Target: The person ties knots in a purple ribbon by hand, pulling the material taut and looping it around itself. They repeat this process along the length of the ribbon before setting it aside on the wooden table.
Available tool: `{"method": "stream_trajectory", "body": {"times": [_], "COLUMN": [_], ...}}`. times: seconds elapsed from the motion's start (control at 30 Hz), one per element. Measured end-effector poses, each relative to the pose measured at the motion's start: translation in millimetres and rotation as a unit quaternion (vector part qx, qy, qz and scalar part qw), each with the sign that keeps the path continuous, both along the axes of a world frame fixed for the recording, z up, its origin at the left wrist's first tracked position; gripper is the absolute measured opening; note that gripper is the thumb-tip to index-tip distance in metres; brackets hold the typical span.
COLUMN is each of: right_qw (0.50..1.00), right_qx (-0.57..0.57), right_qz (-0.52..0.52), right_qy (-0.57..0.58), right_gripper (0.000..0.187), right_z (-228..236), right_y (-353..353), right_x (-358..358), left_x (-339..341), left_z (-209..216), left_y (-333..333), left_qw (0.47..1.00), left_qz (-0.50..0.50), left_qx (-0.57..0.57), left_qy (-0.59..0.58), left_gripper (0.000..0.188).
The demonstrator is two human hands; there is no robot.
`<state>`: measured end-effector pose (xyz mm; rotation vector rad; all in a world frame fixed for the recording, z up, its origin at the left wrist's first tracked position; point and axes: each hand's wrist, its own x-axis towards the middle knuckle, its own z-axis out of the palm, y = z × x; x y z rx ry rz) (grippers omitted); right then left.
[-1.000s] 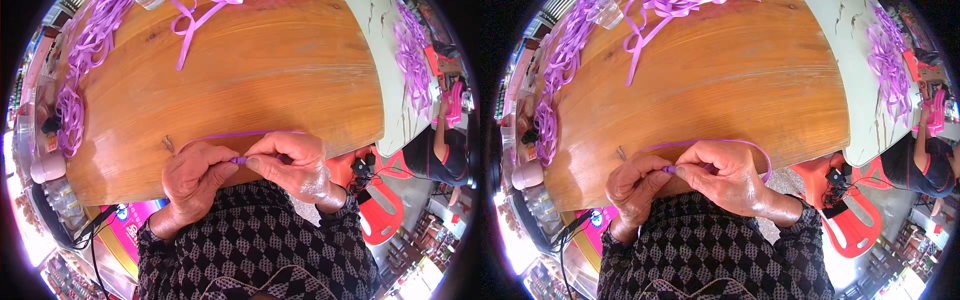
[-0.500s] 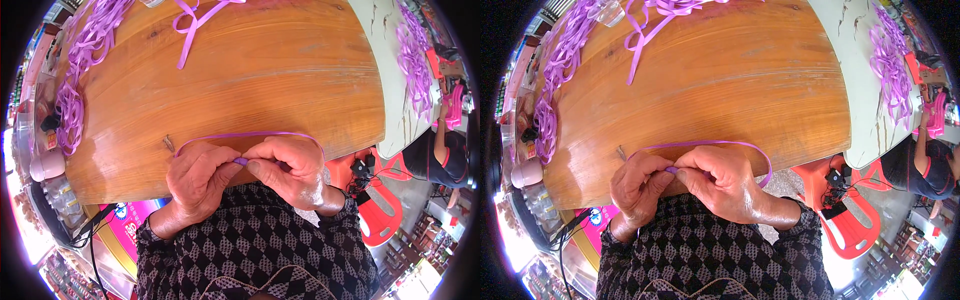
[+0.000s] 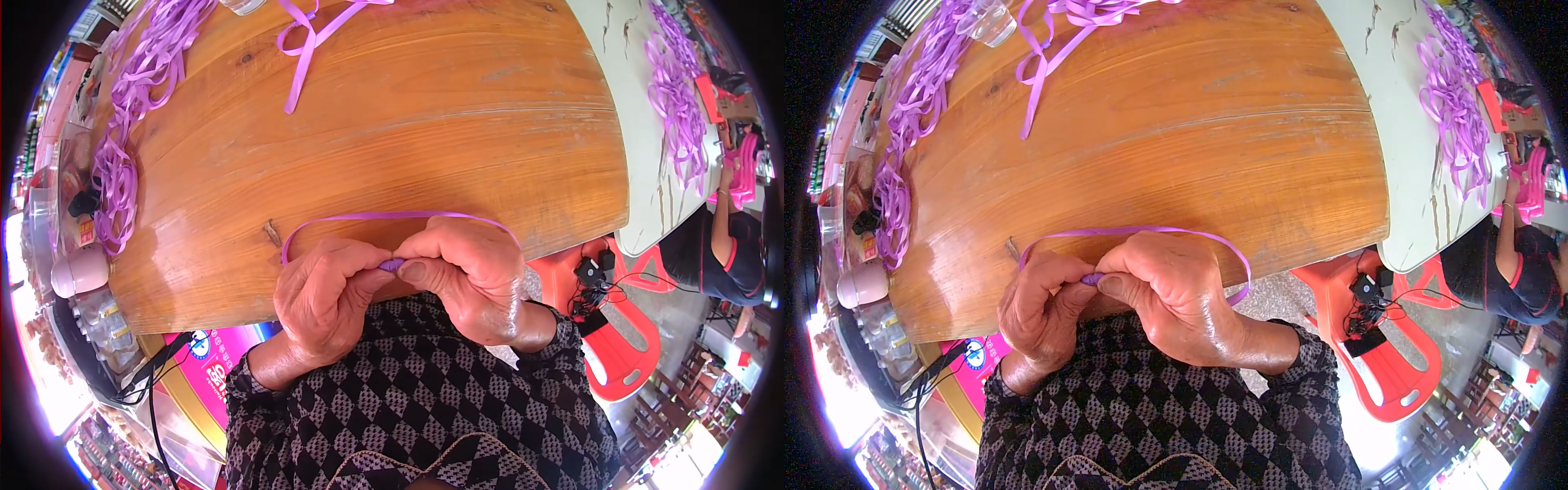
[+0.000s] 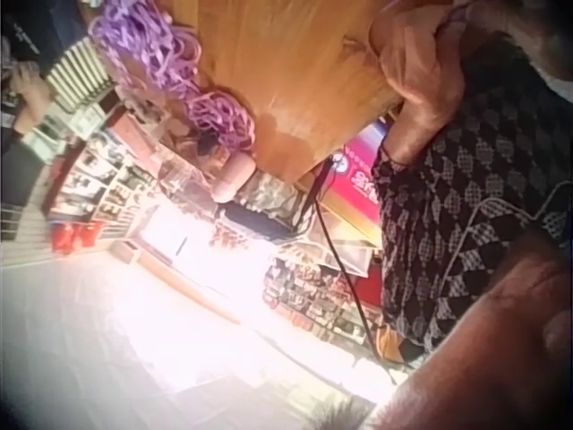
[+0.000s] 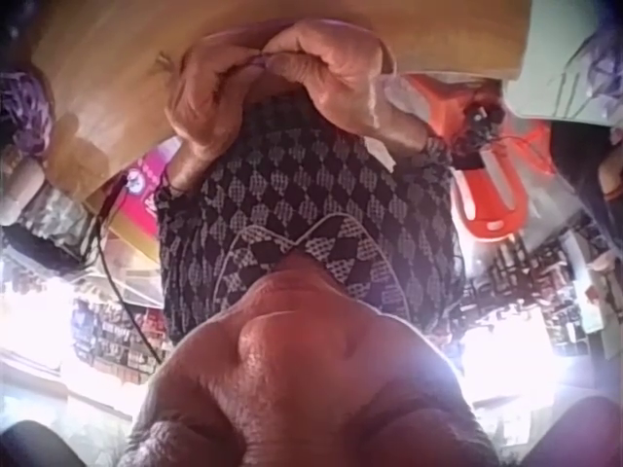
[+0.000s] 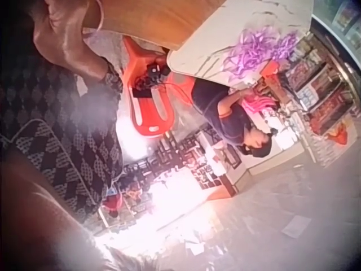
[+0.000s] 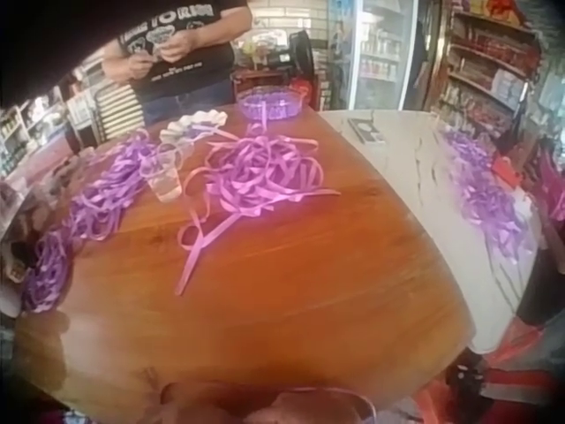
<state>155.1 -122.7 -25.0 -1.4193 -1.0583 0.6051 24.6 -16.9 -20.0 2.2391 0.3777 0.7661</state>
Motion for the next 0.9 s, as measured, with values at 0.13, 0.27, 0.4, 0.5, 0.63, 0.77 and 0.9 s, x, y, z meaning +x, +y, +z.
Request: {"method": "stream_trajectory", "body": {"times": [0.13,0.27,0.4,0.5,0.63,0.77,0.9], "right_qw": [0.999,0.994,0.997,0.998,0.997,0.975,0.934], "right_qx": [0.013,0.042,0.043,0.046,-0.007,-0.137,-0.151], "right_qz": [-0.004,-0.002,-0.012,0.013,0.074,0.067,0.065], "right_qy": [-0.042,-0.097,-0.056,-0.038,-0.011,0.160,0.318], "right_gripper": [0.010,0.010,0.010,0.012,0.011,0.007,0.006], "right_z": [-2.0,-3.5,0.6,0.6,3.0,8.9,12.8], "right_y": [-0.7,-0.9,-1.3,-4.3,-5.8,-5.8,-3.9], "right_x": [1.6,3.3,-0.5,3.3,10.2,6.0,7.3], "left_x": [0.9,0.1,-1.4,-2.7,-0.4,4.0,3.4], "left_z": [0.1,1.8,-0.4,1.3,0.8,2.7,3.4], "left_y": [-3.6,-4.1,-6.8,-6.8,-1.4,0.3,-3.2], "left_qw": [1.000,0.996,0.990,0.988,0.981,0.978,0.993], "left_qz": [0.006,0.007,0.013,-0.020,-0.067,-0.062,0.005], "left_qx": [-0.008,0.090,0.139,0.152,0.180,0.198,0.113], "left_qy": [-0.002,0.012,0.000,-0.005,-0.014,-0.005,0.027], "left_gripper": [0.019,0.018,0.019,0.023,0.027,0.026,0.023]}}
